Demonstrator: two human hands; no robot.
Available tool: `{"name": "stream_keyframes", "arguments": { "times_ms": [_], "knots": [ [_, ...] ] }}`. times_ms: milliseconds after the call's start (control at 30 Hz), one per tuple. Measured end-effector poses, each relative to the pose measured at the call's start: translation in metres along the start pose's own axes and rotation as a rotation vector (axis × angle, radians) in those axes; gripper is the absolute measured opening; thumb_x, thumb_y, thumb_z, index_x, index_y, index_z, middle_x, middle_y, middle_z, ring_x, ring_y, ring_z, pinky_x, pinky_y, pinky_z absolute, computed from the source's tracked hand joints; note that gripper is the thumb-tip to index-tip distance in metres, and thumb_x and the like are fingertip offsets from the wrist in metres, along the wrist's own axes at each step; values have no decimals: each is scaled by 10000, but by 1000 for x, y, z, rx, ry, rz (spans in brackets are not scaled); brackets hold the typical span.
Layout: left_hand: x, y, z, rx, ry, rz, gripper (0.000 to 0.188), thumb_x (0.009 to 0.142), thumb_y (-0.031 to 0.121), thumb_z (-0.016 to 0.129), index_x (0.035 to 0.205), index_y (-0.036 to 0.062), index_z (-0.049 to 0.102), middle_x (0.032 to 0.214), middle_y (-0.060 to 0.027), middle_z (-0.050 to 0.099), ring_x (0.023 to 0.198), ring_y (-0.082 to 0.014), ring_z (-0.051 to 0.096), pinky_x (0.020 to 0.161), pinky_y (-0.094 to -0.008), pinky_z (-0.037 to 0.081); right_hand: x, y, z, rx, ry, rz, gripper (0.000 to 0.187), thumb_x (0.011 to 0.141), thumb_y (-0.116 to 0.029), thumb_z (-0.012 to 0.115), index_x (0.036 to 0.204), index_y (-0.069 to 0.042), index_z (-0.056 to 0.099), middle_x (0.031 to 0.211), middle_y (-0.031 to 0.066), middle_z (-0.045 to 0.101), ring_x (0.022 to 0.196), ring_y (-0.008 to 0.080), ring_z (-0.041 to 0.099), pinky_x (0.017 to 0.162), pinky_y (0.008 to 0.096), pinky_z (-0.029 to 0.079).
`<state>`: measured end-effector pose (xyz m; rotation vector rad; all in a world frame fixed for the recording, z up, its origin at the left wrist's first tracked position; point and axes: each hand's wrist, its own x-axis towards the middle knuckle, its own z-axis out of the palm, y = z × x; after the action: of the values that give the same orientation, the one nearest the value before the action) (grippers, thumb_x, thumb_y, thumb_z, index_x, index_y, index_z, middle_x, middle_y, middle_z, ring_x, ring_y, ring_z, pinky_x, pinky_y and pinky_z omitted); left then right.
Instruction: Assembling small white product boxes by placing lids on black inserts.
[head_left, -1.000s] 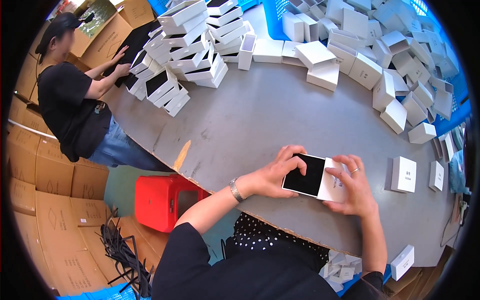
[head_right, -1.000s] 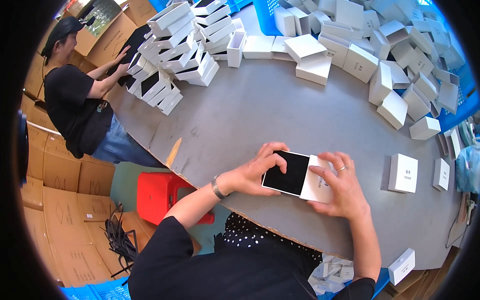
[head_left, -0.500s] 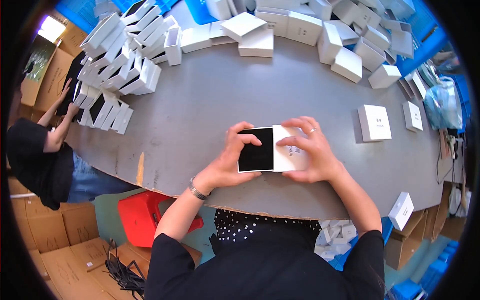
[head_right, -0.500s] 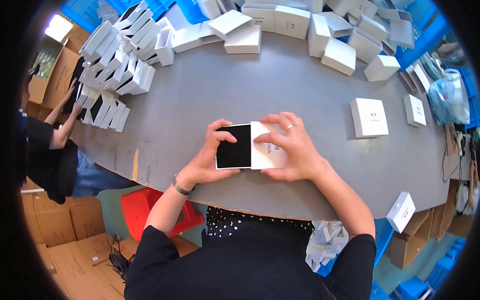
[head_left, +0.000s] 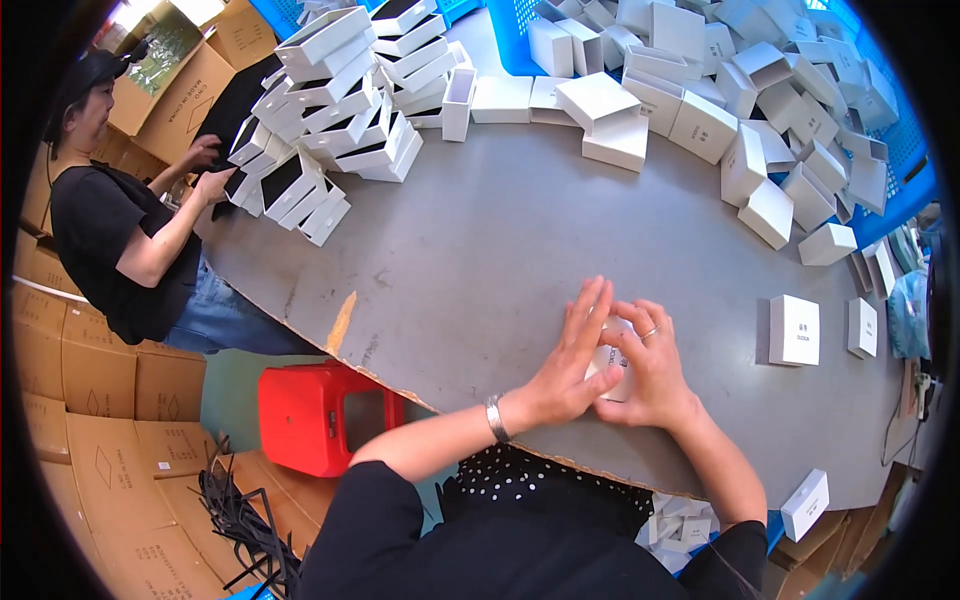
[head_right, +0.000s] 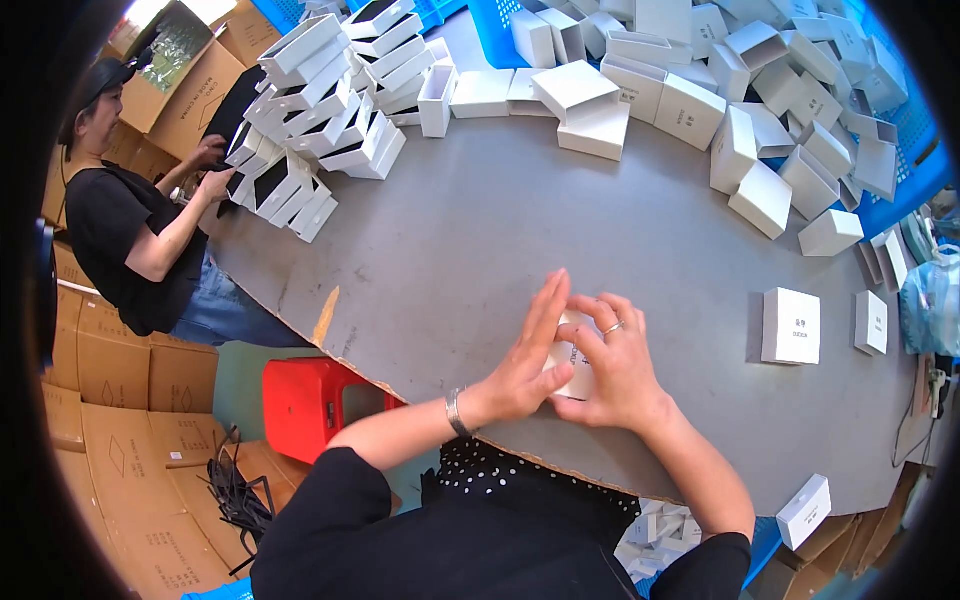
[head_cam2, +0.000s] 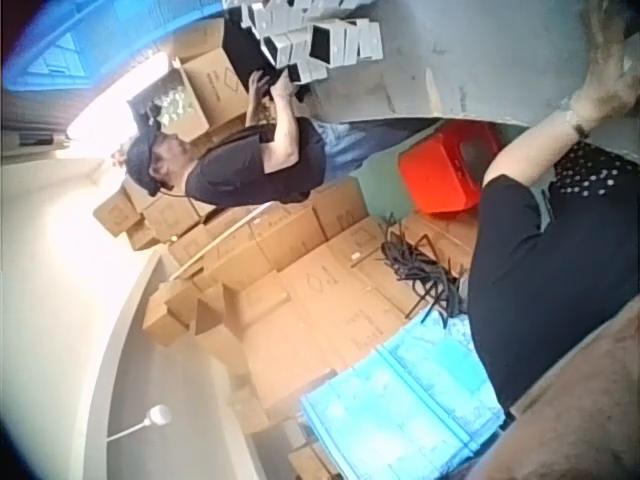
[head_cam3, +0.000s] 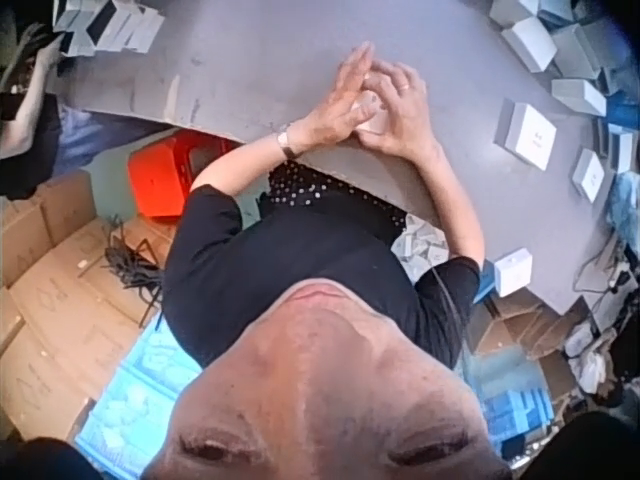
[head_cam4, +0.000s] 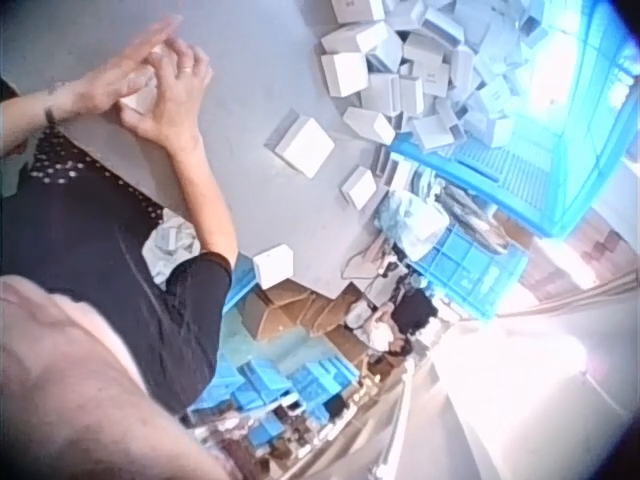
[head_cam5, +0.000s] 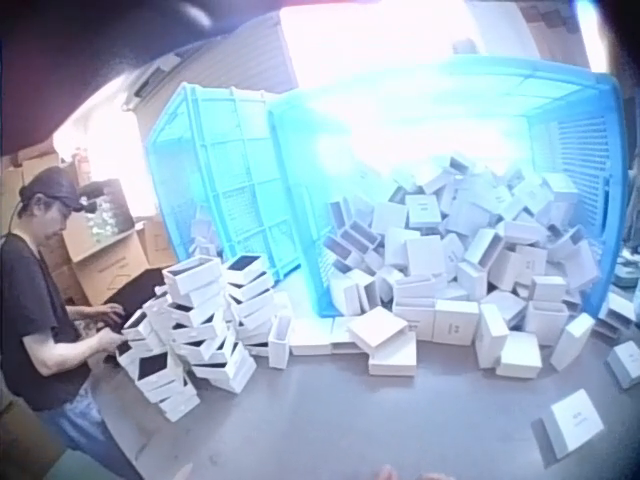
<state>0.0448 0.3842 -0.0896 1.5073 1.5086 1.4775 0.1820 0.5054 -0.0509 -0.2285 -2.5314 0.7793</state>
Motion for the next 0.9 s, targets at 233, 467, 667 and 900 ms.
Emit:
{"name": "stream_keyframes", "arguments": {
  "times_ms": [233, 467, 667, 900],
  "knots": [
    [79, -48, -198, 1369, 857, 44, 644, 748, 322, 849, 1274, 89, 558, 1346, -150, 464, 1320, -359, 377, 1086, -542, 315, -30, 14, -31, -170, -36, 120, 568, 560, -315, 842, 1079, -165, 665, 1375, 96, 551, 1267, 407, 442, 1049, 536, 378],
    [67, -64, -270, 1309, 753, 83, 315, 728, 126, 769, 999, 86, 612, 1117, -156, 508, 1071, -382, 477, 957, -484, 413, -53, 22, -60, -124, -43, 197, 578, 533, -311, 874, 1050, -158, 665, 1397, 88, 559, 1289, 410, 434, 1070, 524, 394],
    [4, 19, -162, 919, 163, -39, 607, 709, 132, 843, 1267, 90, 609, 1383, -199, 453, 1289, -419, 483, 1077, -465, 437, -69, 20, -69, -131, -10, 259, 572, 548, -301, 870, 1056, -145, 656, 1395, 106, 562, 1287, 411, 444, 1080, 515, 398],
    [-19, 48, -172, 1111, 409, 287, 599, 733, 249, 867, 1267, 96, 642, 1433, -236, 464, 1330, -424, 461, 1070, -556, 415, -84, 7, -70, -248, 53, 298, 558, 562, -287, 859, 1059, -141, 650, 1400, 115, 554, 1296, 406, 446, 1091, 514, 387]
  ]
}}
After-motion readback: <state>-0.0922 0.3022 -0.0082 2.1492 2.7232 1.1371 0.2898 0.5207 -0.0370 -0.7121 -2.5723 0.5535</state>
